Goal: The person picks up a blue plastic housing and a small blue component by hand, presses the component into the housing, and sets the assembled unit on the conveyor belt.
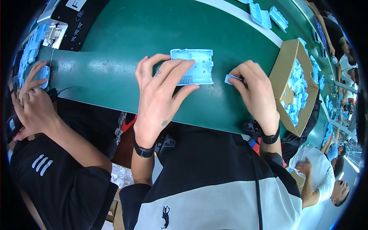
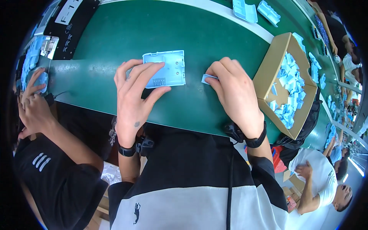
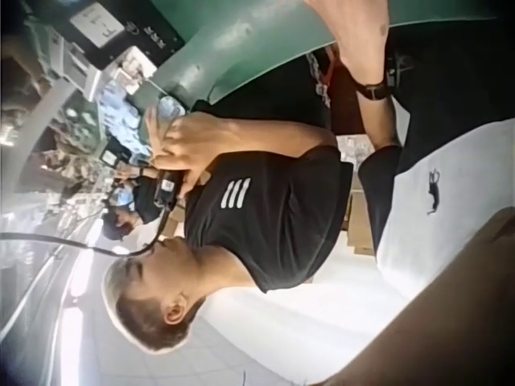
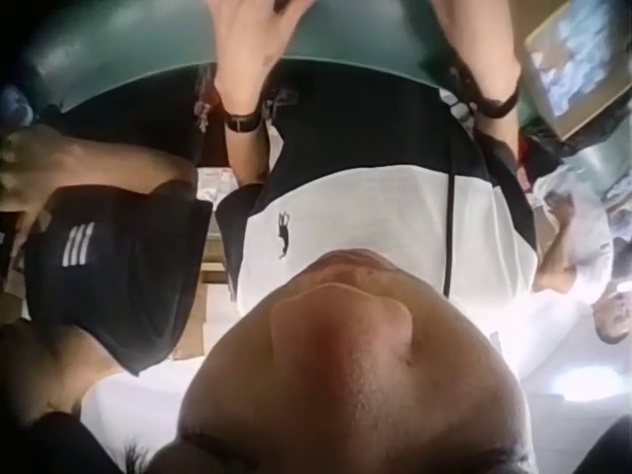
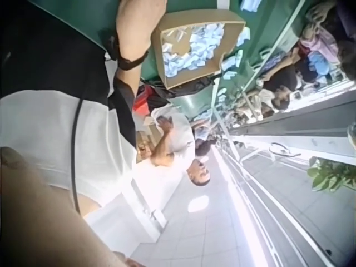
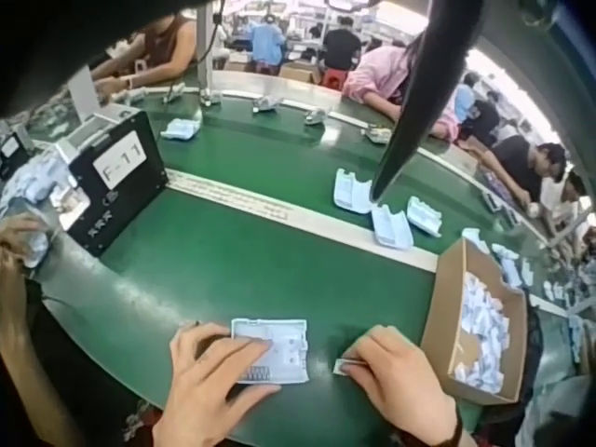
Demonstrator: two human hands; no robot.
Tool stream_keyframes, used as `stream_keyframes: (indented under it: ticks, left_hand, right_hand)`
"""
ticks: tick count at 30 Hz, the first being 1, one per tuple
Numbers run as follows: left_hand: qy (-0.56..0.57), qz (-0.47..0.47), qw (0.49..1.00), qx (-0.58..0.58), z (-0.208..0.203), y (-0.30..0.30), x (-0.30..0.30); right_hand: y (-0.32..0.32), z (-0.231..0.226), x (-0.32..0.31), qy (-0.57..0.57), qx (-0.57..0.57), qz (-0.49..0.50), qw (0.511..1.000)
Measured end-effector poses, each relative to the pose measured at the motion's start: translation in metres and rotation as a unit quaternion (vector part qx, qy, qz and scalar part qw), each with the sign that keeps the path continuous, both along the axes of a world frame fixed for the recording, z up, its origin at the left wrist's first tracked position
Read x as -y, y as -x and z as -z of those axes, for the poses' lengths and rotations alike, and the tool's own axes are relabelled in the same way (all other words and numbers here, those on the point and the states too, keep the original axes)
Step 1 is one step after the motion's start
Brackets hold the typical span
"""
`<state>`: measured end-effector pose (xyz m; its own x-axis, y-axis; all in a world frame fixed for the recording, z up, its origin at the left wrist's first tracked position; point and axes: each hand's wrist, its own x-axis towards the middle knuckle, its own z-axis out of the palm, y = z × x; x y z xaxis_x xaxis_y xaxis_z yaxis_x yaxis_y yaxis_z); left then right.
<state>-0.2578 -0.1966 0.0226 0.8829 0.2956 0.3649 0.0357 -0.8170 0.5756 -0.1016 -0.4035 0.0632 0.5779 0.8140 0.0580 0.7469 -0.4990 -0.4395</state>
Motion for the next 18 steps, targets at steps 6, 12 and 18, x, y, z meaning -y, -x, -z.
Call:
stream_keyframes:
  ticks: [6, 12, 18]
  left_hand:
    - [0.011, 0.011, 1.000, -0.011, -0.002, -0.001, -0.009]
    - [0.013, 0.007, 1.000, -0.003, 0.001, -0.003, -0.008]
    - [0.029, 0.009, 1.000, 0.005, 0.005, 0.000, -0.008]
  right_hand:
    - [-0.003, -0.012, -0.032, -0.094, -0.045, -0.032, 0.994]
    - [-0.003, -0.005, -0.063, -0.123, 0.020, -0.140, 0.982]
    - [-0.001, -0.008, -0.065, -0.089, 0.011, -0.147, 0.985]
